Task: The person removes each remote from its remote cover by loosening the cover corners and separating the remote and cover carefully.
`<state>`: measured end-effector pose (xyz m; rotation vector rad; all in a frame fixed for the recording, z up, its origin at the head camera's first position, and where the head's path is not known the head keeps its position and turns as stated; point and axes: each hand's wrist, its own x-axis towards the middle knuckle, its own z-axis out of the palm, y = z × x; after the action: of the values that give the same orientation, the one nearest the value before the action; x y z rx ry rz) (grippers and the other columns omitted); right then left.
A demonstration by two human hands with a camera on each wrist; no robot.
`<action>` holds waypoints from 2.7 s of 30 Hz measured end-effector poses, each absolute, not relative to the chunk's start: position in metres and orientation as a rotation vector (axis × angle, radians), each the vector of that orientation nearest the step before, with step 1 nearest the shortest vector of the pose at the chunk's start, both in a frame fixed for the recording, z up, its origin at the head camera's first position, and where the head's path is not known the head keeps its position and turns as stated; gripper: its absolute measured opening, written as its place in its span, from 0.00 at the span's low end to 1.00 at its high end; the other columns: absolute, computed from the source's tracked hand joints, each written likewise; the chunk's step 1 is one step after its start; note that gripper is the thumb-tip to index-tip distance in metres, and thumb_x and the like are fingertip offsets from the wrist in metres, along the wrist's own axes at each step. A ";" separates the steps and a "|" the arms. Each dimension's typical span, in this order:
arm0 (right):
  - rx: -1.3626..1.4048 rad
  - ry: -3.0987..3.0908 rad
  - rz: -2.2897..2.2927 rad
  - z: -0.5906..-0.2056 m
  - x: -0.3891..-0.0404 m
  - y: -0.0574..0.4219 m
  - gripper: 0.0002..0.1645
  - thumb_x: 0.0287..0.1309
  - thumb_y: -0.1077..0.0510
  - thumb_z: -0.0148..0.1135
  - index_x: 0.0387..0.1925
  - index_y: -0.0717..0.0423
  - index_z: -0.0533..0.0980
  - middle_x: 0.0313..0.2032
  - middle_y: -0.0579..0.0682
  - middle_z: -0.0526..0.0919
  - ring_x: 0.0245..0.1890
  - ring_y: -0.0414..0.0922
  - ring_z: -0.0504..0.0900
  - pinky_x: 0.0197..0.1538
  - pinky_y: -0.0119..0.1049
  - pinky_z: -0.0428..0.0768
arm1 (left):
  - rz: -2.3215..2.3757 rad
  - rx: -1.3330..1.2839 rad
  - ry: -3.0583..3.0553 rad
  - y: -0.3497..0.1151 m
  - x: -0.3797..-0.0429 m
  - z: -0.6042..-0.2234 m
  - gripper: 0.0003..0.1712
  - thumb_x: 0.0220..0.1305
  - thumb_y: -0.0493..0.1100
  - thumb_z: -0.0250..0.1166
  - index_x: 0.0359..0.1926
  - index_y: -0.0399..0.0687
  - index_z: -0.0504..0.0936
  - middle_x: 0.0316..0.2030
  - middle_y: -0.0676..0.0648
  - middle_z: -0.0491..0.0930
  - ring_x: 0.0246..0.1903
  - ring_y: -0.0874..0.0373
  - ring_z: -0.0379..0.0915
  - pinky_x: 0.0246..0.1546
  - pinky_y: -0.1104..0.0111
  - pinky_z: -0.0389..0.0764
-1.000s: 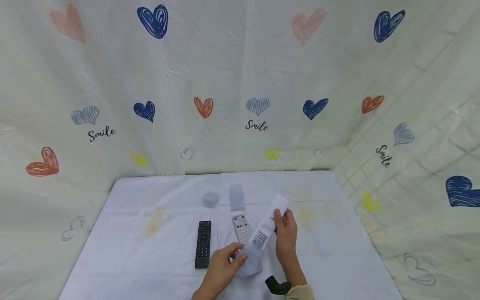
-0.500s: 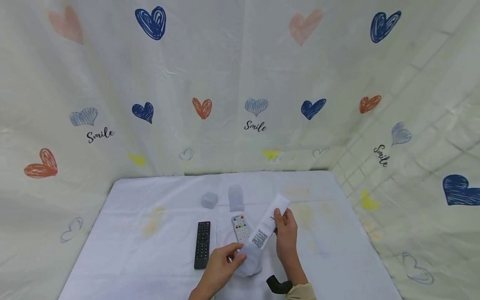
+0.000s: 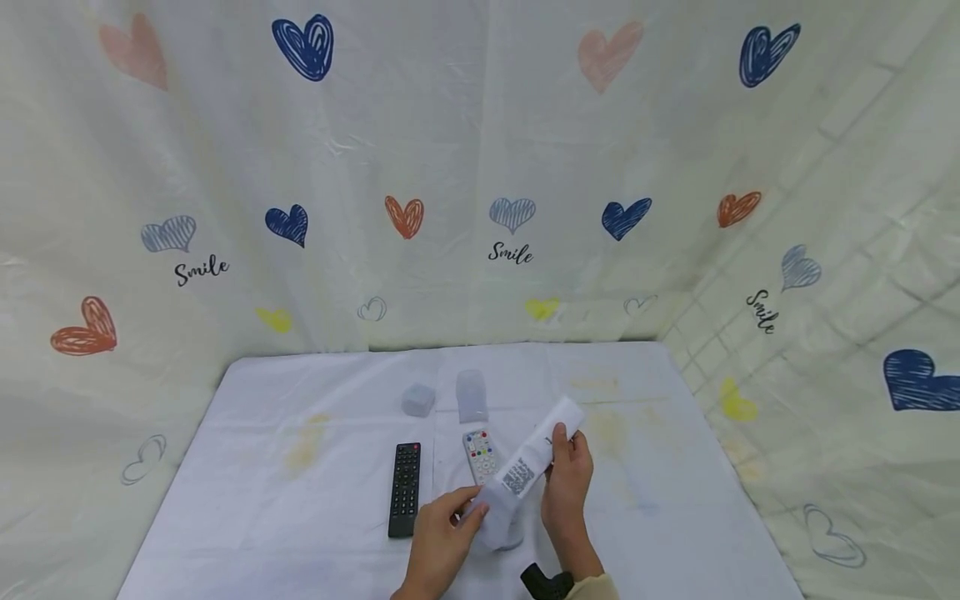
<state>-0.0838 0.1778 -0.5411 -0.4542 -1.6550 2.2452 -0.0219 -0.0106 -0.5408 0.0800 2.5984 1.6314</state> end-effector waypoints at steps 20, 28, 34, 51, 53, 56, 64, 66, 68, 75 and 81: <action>-0.659 -1.329 2.108 -0.544 -0.074 0.160 0.28 0.68 0.40 0.54 0.55 0.60 0.71 0.44 0.50 0.82 0.39 0.40 0.85 0.40 0.30 0.84 | 1.656 -0.176 2.711 0.006 -0.005 -0.536 0.11 0.57 0.47 0.72 0.43 0.61 0.88 0.25 0.62 0.82 0.25 0.72 0.68 0.30 0.77 0.71; -0.640 -1.213 2.107 -0.544 -0.075 0.190 0.32 0.69 0.40 0.52 0.63 0.57 0.66 0.52 0.55 0.78 0.46 0.41 0.84 0.41 0.30 0.84 | 1.668 -0.218 2.736 -0.005 -0.003 -0.551 0.10 0.56 0.43 0.73 0.41 0.57 0.88 0.23 0.61 0.77 0.23 0.71 0.67 0.27 0.77 0.72; -0.705 -1.237 2.083 -0.543 -0.072 0.201 0.32 0.67 0.38 0.52 0.61 0.56 0.67 0.53 0.56 0.78 0.45 0.39 0.85 0.39 0.29 0.84 | 1.643 -0.188 2.688 -0.013 -0.016 -0.549 0.12 0.58 0.45 0.71 0.44 0.57 0.87 0.24 0.61 0.78 0.25 0.69 0.68 0.28 0.77 0.72; -0.878 -1.395 2.007 -0.548 -0.052 0.211 0.36 0.66 0.34 0.50 0.64 0.53 0.66 0.55 0.48 0.79 0.49 0.38 0.84 0.40 0.24 0.82 | 1.684 0.234 2.591 -0.002 -0.094 -0.541 0.22 0.69 0.59 0.60 0.56 0.53 0.80 0.27 0.57 0.78 0.25 0.67 0.69 0.28 0.73 0.74; -0.903 -1.406 1.997 -0.550 -0.049 0.212 0.36 0.66 0.34 0.50 0.64 0.53 0.66 0.55 0.48 0.79 0.49 0.38 0.83 0.39 0.24 0.82 | 1.687 0.216 2.528 0.003 -0.105 -0.539 0.23 0.69 0.58 0.59 0.57 0.50 0.80 0.26 0.56 0.79 0.27 0.66 0.70 0.31 0.72 0.75; -0.928 -1.428 1.987 -0.552 -0.045 0.213 0.36 0.66 0.33 0.49 0.65 0.52 0.65 0.58 0.50 0.78 0.50 0.38 0.83 0.40 0.24 0.82 | 1.707 0.160 2.433 0.011 -0.123 -0.538 0.24 0.69 0.56 0.59 0.57 0.46 0.80 0.30 0.51 0.83 0.32 0.62 0.74 0.37 0.67 0.78; -0.916 -1.526 1.974 -0.559 -0.040 0.215 0.38 0.66 0.30 0.44 0.65 0.50 0.63 0.60 0.45 0.76 0.54 0.34 0.81 0.47 0.24 0.82 | 1.803 -0.009 2.103 0.037 -0.169 -0.538 0.26 0.68 0.56 0.61 0.58 0.44 0.79 0.44 0.46 0.80 0.36 0.57 0.74 0.39 0.63 0.78; -0.929 -1.544 1.975 -0.560 -0.040 0.215 0.38 0.65 0.30 0.43 0.65 0.49 0.63 0.60 0.44 0.76 0.56 0.37 0.80 0.48 0.24 0.82 | 1.823 -0.023 2.028 0.043 -0.180 -0.540 0.25 0.68 0.55 0.61 0.57 0.44 0.79 0.39 0.48 0.77 0.32 0.58 0.70 0.38 0.64 0.77; -0.944 -1.537 1.976 -0.561 -0.039 0.215 0.38 0.65 0.29 0.44 0.65 0.48 0.64 0.60 0.44 0.76 0.58 0.40 0.80 0.47 0.24 0.82 | 1.839 -0.024 1.965 0.050 -0.189 -0.543 0.24 0.68 0.54 0.61 0.56 0.44 0.80 0.35 0.51 0.74 0.30 0.58 0.68 0.37 0.65 0.77; -0.980 -1.505 1.981 -0.564 -0.037 0.217 0.38 0.64 0.29 0.46 0.65 0.48 0.65 0.62 0.47 0.75 0.62 0.47 0.77 0.46 0.23 0.81 | 1.854 -0.108 1.831 0.069 -0.217 -0.559 0.23 0.68 0.53 0.61 0.55 0.42 0.79 0.34 0.50 0.72 0.31 0.57 0.69 0.40 0.63 0.77; -0.989 -1.527 1.980 -0.566 -0.035 0.219 0.38 0.64 0.29 0.46 0.65 0.48 0.65 0.63 0.49 0.74 0.59 0.42 0.78 0.47 0.23 0.82 | 1.868 -0.196 1.790 0.078 -0.233 -0.573 0.27 0.71 0.47 0.59 0.66 0.40 0.71 0.41 0.47 0.74 0.30 0.58 0.68 0.36 0.67 0.73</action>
<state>-0.0347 0.2186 -0.5661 -0.9891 -1.5272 1.9804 -0.2334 0.0780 -0.5726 -0.1959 1.7904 1.8680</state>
